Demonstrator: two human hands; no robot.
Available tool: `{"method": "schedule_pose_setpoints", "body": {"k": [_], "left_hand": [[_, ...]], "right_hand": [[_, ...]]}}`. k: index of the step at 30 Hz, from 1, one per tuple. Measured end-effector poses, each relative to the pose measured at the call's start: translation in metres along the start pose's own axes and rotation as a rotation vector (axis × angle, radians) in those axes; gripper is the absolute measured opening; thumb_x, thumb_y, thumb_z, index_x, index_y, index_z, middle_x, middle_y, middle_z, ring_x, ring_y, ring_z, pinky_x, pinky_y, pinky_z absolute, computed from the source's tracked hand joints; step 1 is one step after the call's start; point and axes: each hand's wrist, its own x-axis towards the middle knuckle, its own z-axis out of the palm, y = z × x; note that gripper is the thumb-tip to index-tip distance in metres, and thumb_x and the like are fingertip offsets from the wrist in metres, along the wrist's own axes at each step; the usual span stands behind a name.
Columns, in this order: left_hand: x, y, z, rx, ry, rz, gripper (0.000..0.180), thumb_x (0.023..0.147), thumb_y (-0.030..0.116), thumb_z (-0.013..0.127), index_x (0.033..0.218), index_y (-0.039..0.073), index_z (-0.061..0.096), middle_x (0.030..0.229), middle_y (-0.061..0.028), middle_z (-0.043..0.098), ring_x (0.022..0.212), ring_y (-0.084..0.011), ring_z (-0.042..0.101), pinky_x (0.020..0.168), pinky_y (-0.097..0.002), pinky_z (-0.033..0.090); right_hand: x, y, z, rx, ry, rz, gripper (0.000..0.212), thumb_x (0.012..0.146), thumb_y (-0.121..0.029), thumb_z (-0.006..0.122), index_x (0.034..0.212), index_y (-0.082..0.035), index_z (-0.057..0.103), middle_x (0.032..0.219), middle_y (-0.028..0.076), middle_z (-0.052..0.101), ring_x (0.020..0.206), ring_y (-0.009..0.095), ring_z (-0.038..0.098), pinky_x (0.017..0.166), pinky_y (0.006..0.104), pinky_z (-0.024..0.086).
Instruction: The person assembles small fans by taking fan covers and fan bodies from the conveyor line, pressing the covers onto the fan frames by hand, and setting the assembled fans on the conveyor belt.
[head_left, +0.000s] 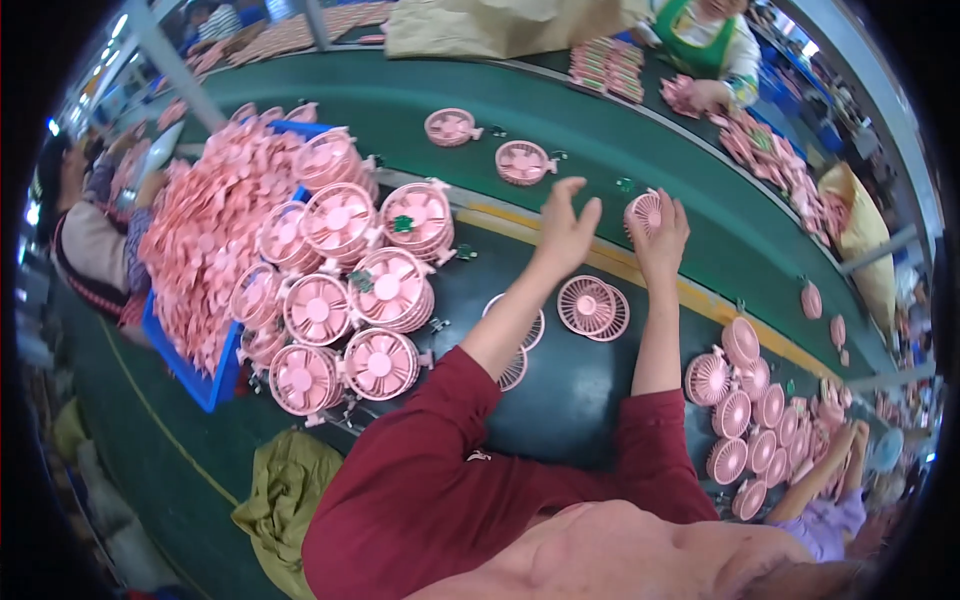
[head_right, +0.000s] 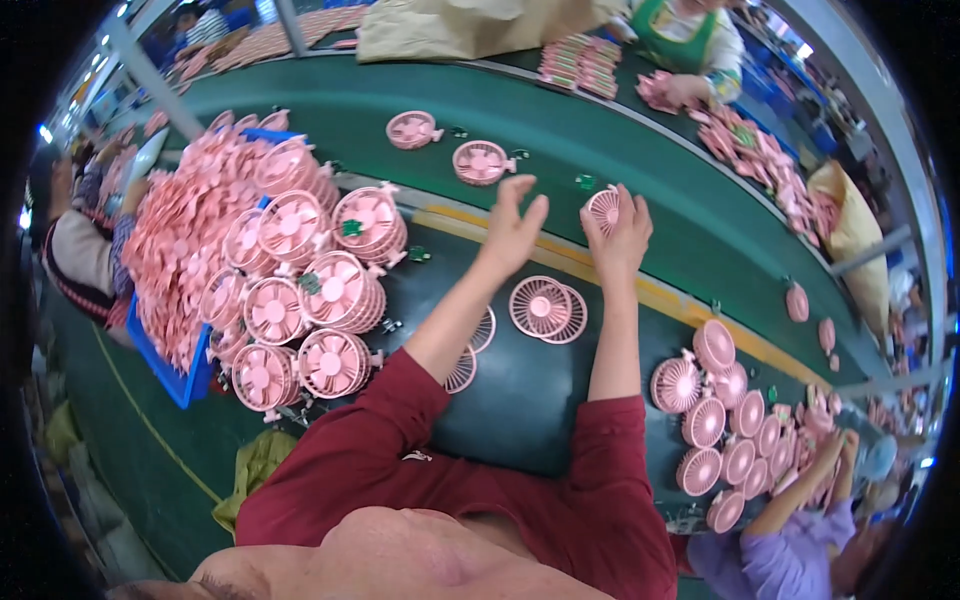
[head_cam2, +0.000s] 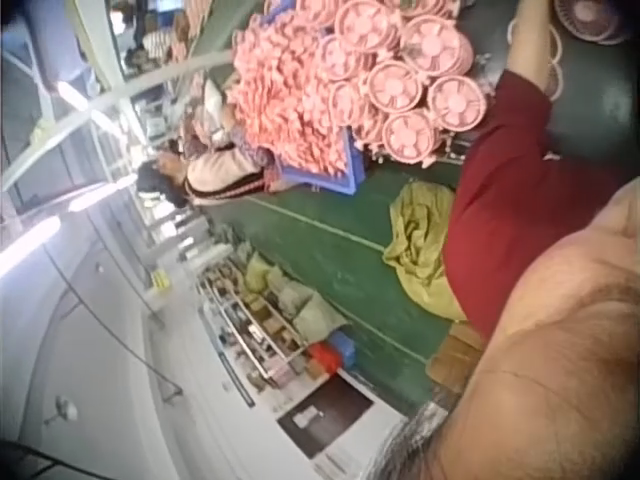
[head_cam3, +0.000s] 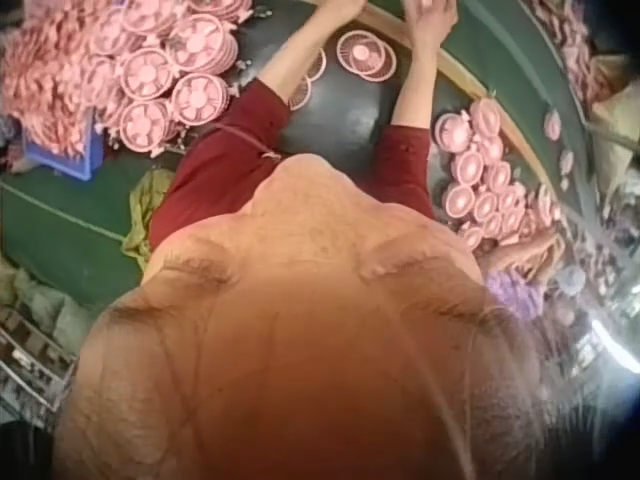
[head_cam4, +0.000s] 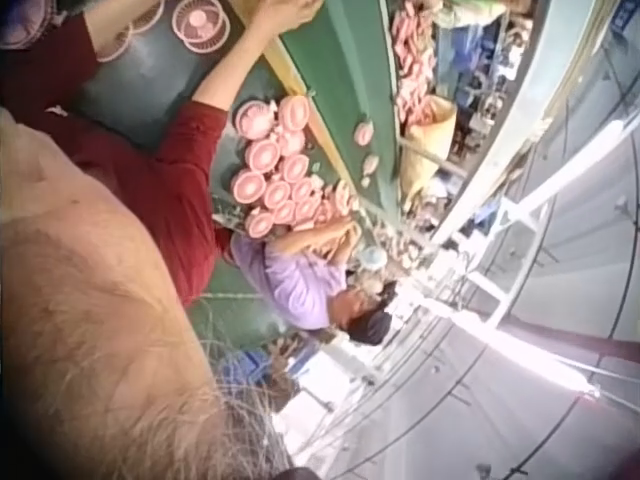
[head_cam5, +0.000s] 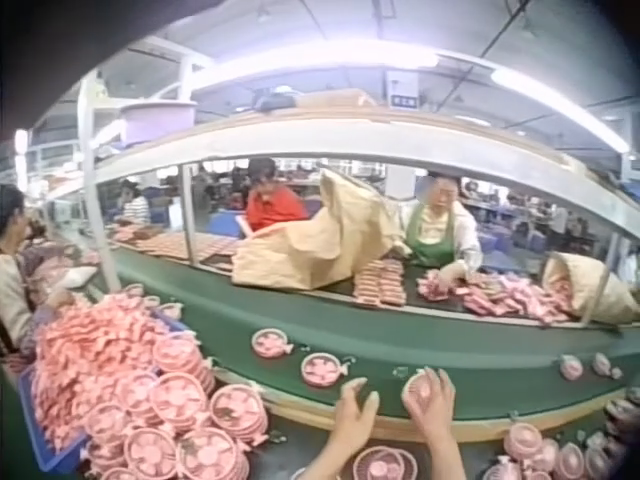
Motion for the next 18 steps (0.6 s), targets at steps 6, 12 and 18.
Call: {"method": "schedule_pose_setpoints", "body": {"k": [6, 12, 18], "left_hand": [[0.046, -0.012, -0.032, 0.147, 0.056, 0.060, 0.043, 0.086, 0.018, 0.061, 0.122, -0.002, 0.050, 0.118, -0.0234, 0.056, 0.112, -0.0371, 0.052, 0.098, -0.0441, 0.039], [0.091, -0.036, -0.048, 0.459, 0.085, -0.005, 0.049, 0.085, 0.024, 0.062, 0.126, -0.001, 0.049, 0.124, -0.0228, 0.054, 0.118, -0.0389, 0.048, 0.101, -0.0476, 0.038], [0.118, -0.056, -0.035, 0.728, -0.040, -0.122, 0.052, 0.087, 0.024, 0.060, 0.132, 0.003, 0.048, 0.131, -0.0197, 0.052, 0.125, -0.0370, 0.045, 0.103, -0.0491, 0.038]], "right_hand": [[-0.025, -0.066, -0.014, 0.133, -0.393, -0.187, 0.053, 0.073, -0.025, 0.076, 0.118, -0.002, 0.061, 0.121, 0.019, 0.060, 0.118, 0.037, 0.052, 0.101, 0.0441, 0.041], [-0.086, -0.115, 0.022, 0.274, -0.975, -0.556, 0.086, 0.063, -0.046, 0.081, 0.131, -0.002, 0.051, 0.138, 0.024, 0.044, 0.133, 0.044, 0.035, 0.108, 0.0513, 0.032], [-0.094, -0.117, 0.023, 0.157, -0.873, -0.526, 0.057, 0.064, -0.030, 0.081, 0.111, -0.004, 0.063, 0.129, 0.015, 0.055, 0.122, 0.032, 0.048, 0.098, 0.0474, 0.039]]}}
